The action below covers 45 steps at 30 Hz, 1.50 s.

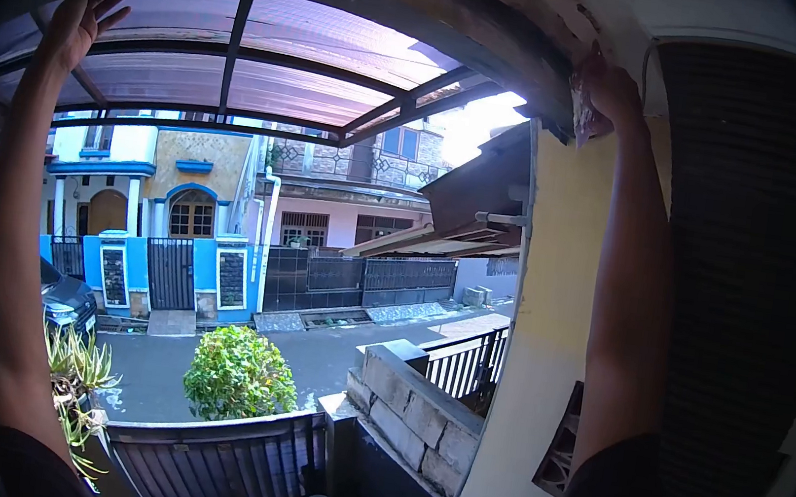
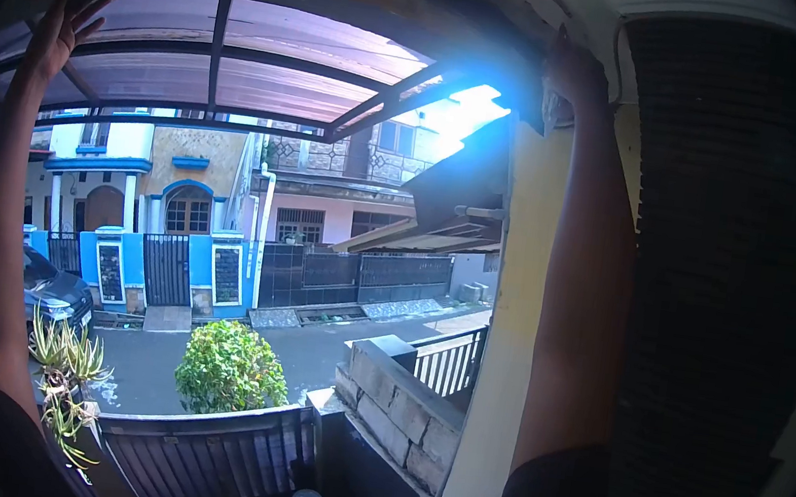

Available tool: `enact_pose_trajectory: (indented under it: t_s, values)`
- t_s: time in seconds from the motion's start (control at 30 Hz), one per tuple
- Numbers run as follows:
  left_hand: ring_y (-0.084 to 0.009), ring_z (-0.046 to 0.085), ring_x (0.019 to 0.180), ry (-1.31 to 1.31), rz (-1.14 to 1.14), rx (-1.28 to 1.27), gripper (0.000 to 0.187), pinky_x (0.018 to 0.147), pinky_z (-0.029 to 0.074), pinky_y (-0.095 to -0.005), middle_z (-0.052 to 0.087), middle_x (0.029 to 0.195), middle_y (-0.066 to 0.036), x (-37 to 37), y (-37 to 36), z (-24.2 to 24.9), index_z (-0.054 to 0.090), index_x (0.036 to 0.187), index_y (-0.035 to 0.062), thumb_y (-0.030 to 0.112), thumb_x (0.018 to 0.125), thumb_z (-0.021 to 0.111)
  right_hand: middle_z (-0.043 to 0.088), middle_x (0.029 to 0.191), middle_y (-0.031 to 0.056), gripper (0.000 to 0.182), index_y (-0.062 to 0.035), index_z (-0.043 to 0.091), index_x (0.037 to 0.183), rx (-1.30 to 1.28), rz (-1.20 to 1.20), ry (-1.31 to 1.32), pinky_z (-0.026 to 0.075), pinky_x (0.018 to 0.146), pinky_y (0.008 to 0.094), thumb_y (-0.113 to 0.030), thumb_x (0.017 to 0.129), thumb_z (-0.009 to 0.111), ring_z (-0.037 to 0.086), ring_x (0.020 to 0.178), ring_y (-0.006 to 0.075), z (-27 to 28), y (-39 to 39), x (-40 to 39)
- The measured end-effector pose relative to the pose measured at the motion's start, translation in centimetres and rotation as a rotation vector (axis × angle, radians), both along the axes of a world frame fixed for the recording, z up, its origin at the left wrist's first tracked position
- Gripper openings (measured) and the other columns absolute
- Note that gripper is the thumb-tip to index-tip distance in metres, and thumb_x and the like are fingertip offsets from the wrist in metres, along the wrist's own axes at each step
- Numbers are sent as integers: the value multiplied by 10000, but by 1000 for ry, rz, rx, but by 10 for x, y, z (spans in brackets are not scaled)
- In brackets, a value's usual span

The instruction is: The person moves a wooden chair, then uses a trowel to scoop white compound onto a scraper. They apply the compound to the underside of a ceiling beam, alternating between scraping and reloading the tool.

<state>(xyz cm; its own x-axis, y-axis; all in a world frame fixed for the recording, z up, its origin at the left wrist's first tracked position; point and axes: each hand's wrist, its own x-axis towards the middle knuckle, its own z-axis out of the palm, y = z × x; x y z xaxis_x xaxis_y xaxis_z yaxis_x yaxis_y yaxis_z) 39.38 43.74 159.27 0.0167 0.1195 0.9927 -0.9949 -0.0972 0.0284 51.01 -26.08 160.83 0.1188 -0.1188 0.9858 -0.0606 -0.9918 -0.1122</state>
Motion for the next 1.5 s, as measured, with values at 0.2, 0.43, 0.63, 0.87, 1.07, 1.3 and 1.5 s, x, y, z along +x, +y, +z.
enact_pose_trajectory:
  t_s: [0.2,0.43,0.63,0.87,1.07,1.3,1.5]
  values:
    - [-298,550,1210,-3,-8,42,462,1008,465,-464,501,1390,-103,8,20,5,503,1362,233,384,933,586,649,1039,239,571,-67,581,1173,-23,-9,-9,490,903,464,-463,988,213,618,1032,382,20,-1,8]
    - [-264,556,1210,-1,14,-106,488,1050,410,-478,520,1377,-86,1,-9,-6,488,1373,243,432,930,571,648,1059,235,594,-57,563,1217,-92,-128,81,477,926,456,-463,993,192,619,1048,365,59,-22,47]
    - [-241,566,1201,21,32,-92,501,1063,392,-478,562,1334,-77,-1,-5,-5,496,1360,229,446,918,585,625,1156,222,661,-66,599,1211,36,-10,-12,438,979,470,-501,982,158,588,1115,369,29,4,34]
    - [-230,588,1171,28,21,-126,467,1054,408,-468,606,1273,-84,0,-4,-1,523,1332,192,407,923,597,632,1155,195,657,-88,575,1251,121,81,-18,447,963,471,-525,966,176,570,1128,389,2,1,21]
    - [-246,587,1171,35,0,-84,461,1038,434,-448,598,1282,-88,-2,-1,-1,517,1337,185,402,936,578,650,1027,247,444,-12,631,1086,-144,97,-284,486,860,474,-384,938,440,624,997,401,-1,13,51]
    - [-279,605,1142,-30,9,21,554,972,490,-457,585,1289,-130,9,21,12,511,1323,149,428,870,665,657,999,242,399,-25,639,1104,-285,268,-352,500,843,472,-333,946,441,649,942,386,12,61,46]
    - [-279,624,1103,51,-19,-9,598,935,539,-406,522,1334,-169,3,31,22,473,1341,87,404,874,669,667,1097,190,574,-120,412,1380,-720,-469,-222,537,833,442,-295,867,602,674,926,329,-8,152,-21]
